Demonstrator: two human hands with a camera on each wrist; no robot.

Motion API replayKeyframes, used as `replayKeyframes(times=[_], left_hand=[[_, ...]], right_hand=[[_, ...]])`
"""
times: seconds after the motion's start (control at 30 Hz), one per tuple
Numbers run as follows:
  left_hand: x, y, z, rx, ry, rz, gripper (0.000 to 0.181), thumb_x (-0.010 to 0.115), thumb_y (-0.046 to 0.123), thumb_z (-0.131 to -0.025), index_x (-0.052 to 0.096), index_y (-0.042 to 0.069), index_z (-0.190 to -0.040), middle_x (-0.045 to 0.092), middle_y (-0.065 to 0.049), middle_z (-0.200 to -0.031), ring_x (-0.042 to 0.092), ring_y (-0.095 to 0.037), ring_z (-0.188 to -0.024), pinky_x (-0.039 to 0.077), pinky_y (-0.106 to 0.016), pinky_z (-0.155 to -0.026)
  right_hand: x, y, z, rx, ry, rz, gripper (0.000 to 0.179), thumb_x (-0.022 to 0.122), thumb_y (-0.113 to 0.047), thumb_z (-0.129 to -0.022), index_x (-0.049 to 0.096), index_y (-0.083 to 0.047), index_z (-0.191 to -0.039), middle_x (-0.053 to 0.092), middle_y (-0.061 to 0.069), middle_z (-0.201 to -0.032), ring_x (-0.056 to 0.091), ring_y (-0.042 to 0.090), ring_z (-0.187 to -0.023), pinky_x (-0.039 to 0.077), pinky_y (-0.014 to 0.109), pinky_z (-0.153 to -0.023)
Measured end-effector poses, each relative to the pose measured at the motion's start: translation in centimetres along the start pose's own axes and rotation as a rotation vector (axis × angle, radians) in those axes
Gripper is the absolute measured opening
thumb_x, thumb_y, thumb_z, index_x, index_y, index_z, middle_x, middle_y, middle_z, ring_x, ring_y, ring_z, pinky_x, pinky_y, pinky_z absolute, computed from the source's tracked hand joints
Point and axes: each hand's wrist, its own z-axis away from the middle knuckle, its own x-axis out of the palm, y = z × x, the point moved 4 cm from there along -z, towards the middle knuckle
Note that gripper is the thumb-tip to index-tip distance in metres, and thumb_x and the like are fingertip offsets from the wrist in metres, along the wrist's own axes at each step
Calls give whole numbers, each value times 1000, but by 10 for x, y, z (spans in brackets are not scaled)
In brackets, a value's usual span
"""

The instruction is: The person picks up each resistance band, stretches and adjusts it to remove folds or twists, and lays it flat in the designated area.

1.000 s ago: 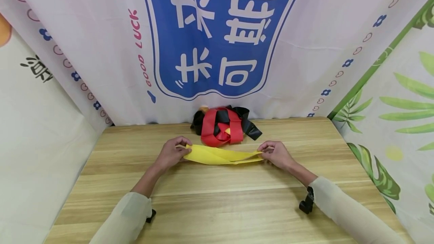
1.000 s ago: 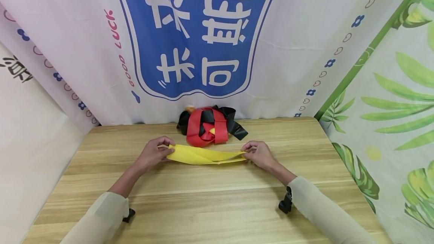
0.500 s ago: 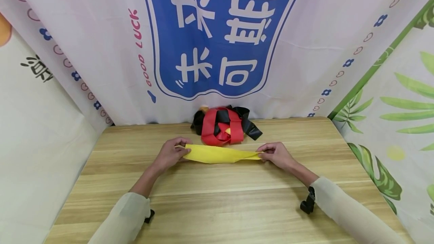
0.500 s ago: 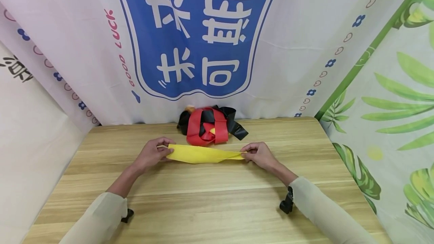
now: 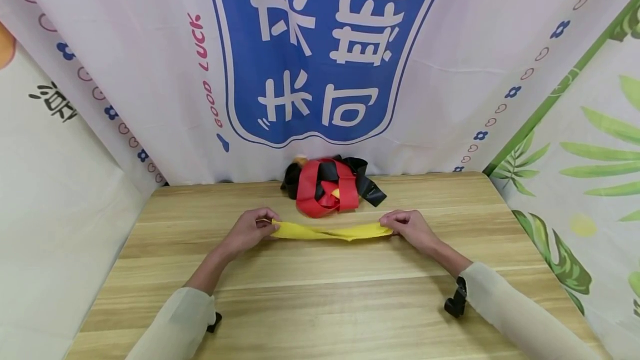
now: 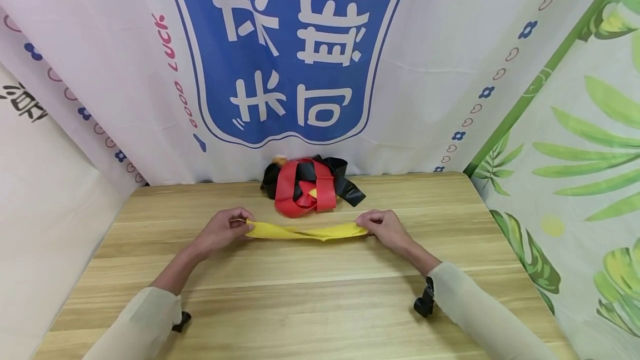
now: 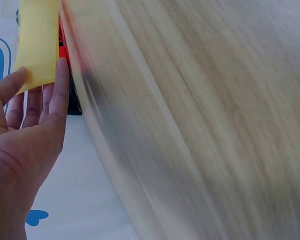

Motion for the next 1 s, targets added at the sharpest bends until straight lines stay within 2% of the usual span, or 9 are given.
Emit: replayKeyframes(times=[0.07,0.13,0.27,0.33,0.43,0.57,0.67,0.83,1.0], left_hand=[[0,0,1,9,-11,-20,13,72,4,-99,70,-1,-110,69,-16,-108,67,-23,-96,61,-34,-80],[-1,0,2,26,-25,-49,12,73,6,-98,71,0,-108,70,-13,-106,65,-23,-97,58,-31,-81],[-2,1,4,46,-65,-71,8,75,5,-96,74,2,-103,71,-12,-106,65,-25,-104,59,-35,-86],[-2,0,4,50,-88,-83,6,75,3,-95,75,3,-101,72,-11,-108,66,-26,-108,58,-39,-91],[-1,-2,3,45,-130,-101,9,77,0,-93,75,4,-101,72,-12,-112,66,-26,-112,57,-41,-98],[0,-5,3,61,-194,-137,14,79,-3,-91,73,3,-103,71,-15,-117,67,-25,-112,57,-39,-101],[1,-5,4,84,-240,-144,16,79,-6,-90,72,0,-104,71,-18,-117,67,-27,-110,58,-40,-100],[3,-1,6,94,-292,-148,20,79,-11,-87,71,-2,-103,70,-19,-117,65,-29,-112,57,-43,-102],[6,3,6,117,-330,-222,23,81,-11,-85,72,1,-101,70,-14,-116,65,-29,-112,57,-46,-102]], right_hand=[[0,0,0,-4,21,16,20,77,-22,-99,83,-3,-105,72,17,-129,64,30,-124,56,19,-84],[0,-1,1,-8,37,14,16,80,-15,-96,82,-1,-104,70,20,-132,65,32,-124,56,16,-85],[2,1,1,6,36,-33,19,83,-7,-91,78,3,-107,71,22,-125,71,24,-102,57,18,-77],[3,3,1,27,27,-59,23,83,-5,-90,76,4,-110,73,21,-117,71,17,-92,57,19,-74],[5,4,1,46,11,-85,31,84,-5,-90,73,5,-118,74,18,-112,70,11,-90,58,20,-76],[6,3,0,55,-12,-121,47,84,-4,-89,67,2,-133,72,18,-113,70,14,-94,59,21,-78],[6,1,0,67,-27,-129,53,84,-5,-89,64,1,-139,70,18,-110,68,17,-90,58,22,-74],[7,-2,1,99,-37,-114,46,83,-6,-90,68,1,-133,69,12,-104,63,17,-84,54,23,-66],[9,-4,2,124,-42,-103,39,83,-8,-91,71,0,-127,69,9,-100,62,17,-79,53,25,-62]])
